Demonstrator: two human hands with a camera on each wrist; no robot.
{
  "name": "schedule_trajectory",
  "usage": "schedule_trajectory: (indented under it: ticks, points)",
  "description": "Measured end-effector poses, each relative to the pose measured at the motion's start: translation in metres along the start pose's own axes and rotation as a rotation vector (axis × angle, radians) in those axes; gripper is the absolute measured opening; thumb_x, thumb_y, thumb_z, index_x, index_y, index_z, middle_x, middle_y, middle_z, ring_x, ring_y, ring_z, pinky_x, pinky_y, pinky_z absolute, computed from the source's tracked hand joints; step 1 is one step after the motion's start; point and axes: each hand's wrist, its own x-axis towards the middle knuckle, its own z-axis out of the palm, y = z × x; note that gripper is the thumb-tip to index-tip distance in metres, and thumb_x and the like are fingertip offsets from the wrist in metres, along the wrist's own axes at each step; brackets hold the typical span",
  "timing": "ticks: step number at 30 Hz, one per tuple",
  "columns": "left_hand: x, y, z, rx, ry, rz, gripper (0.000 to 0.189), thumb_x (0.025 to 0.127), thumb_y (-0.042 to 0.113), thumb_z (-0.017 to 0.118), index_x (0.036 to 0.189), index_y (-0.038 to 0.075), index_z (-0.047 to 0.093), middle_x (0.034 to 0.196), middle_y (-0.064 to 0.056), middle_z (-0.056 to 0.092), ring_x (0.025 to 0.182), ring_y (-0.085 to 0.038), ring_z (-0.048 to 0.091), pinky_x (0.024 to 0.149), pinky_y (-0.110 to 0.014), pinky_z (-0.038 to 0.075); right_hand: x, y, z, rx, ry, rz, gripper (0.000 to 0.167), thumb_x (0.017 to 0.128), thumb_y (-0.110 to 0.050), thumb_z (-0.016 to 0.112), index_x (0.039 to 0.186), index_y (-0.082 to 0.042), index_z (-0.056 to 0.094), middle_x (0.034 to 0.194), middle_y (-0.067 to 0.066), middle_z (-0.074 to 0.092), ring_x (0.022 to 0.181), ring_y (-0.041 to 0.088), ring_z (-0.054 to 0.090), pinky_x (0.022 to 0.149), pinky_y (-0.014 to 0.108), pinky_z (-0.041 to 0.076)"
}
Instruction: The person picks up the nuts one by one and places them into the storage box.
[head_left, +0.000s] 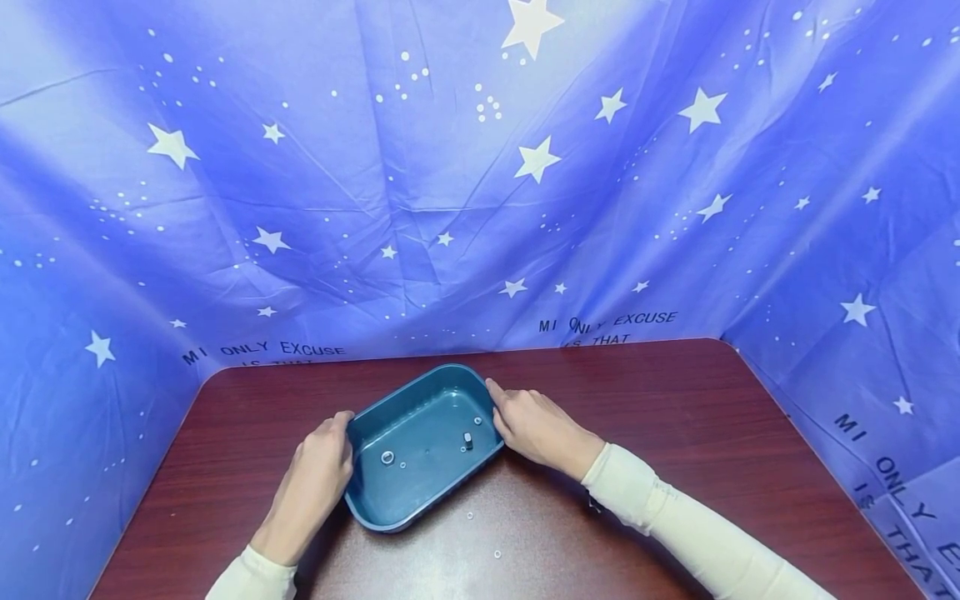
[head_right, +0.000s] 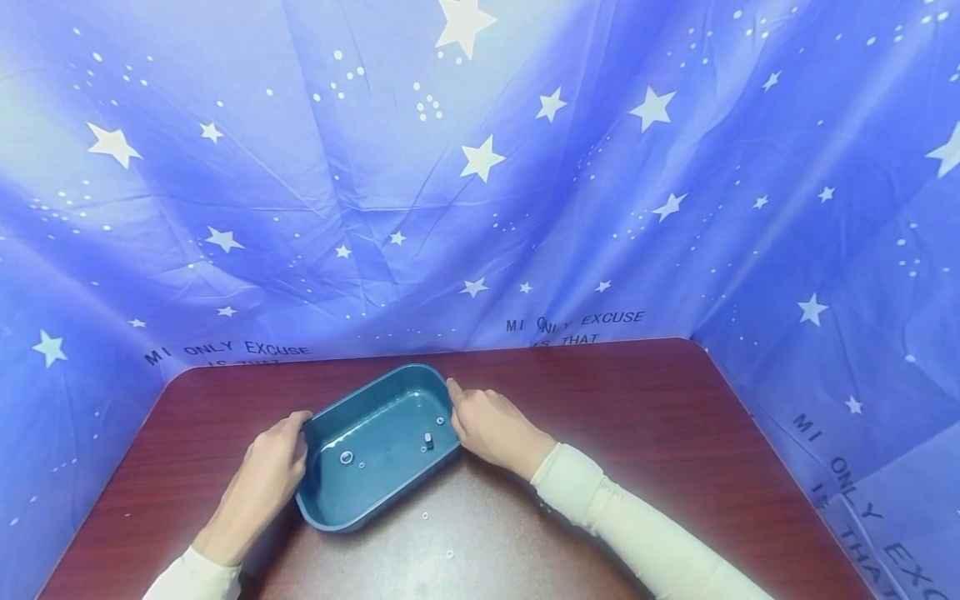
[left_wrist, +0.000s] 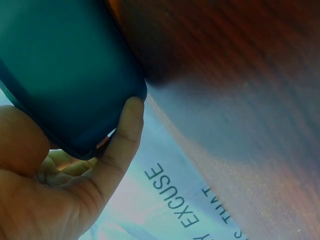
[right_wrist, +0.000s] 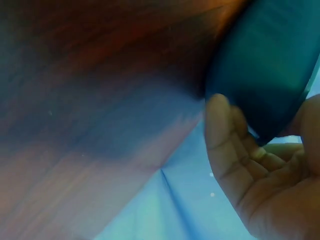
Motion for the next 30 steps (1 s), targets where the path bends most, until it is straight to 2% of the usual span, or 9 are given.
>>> schedule_trajectory:
  ticks: [7,12,17,22,30]
  points:
    - [0.003,0.009,-0.012,0.000,-0.070,-0.039,0.029,0.099,-0.010,0.058,0.127,-0.012,0.065,0.107,-0.027,0.074,0.097,-0.046,0.076,0.086,-0.060,0.063,0.000,-0.002,0.000,-0.019,0.010,0.018,0.051,0.103,-0.007,0.066,0.148,0.015,0.058,0.086,0.011,0.074,0.062,0.011,0.057,0.056,0.038,0.058]
    - [0.003,0.009,-0.014,0.011,-0.092,-0.058,0.027,0.101,-0.005,0.061,0.126,-0.010,0.066,0.105,-0.025,0.074,0.095,-0.044,0.076,0.085,-0.061,0.063,0.000,-0.002,0.001,0.006,0.002,0.031,0.052,0.103,-0.007,0.065,0.149,0.016,0.057,0.075,0.004,0.065,0.061,0.010,0.054,0.055,0.034,0.055]
    - [0.002,0.007,-0.014,0.022,-0.057,-0.056,0.025,0.101,-0.001,0.064,0.125,-0.007,0.068,0.104,-0.023,0.074,0.090,-0.046,0.076,0.078,-0.063,0.062,-0.001,-0.002,0.002,0.035,0.001,0.037,0.052,0.103,-0.005,0.063,0.150,0.016,0.055,0.066,-0.005,0.049,0.058,0.009,0.048,0.052,0.028,0.049]
    - [0.001,0.007,-0.014,0.029,-0.001,-0.035,0.027,0.099,0.003,0.069,0.125,-0.005,0.070,0.107,-0.023,0.074,0.089,-0.047,0.075,0.071,-0.064,0.061,-0.001,-0.001,0.002,0.037,0.009,0.031,0.053,0.102,-0.005,0.063,0.150,0.017,0.055,0.065,-0.006,0.047,0.059,0.009,0.049,0.052,0.028,0.050]
    - [0.001,0.011,-0.018,0.045,-0.017,-0.034,0.031,0.099,0.009,0.072,0.128,-0.003,0.071,0.115,-0.023,0.073,0.105,-0.044,0.070,0.076,-0.065,0.061,-0.001,-0.002,0.001,0.025,0.017,0.029,0.053,0.103,-0.006,0.064,0.149,0.017,0.055,0.065,-0.006,0.047,0.058,0.010,0.050,0.051,0.028,0.049]
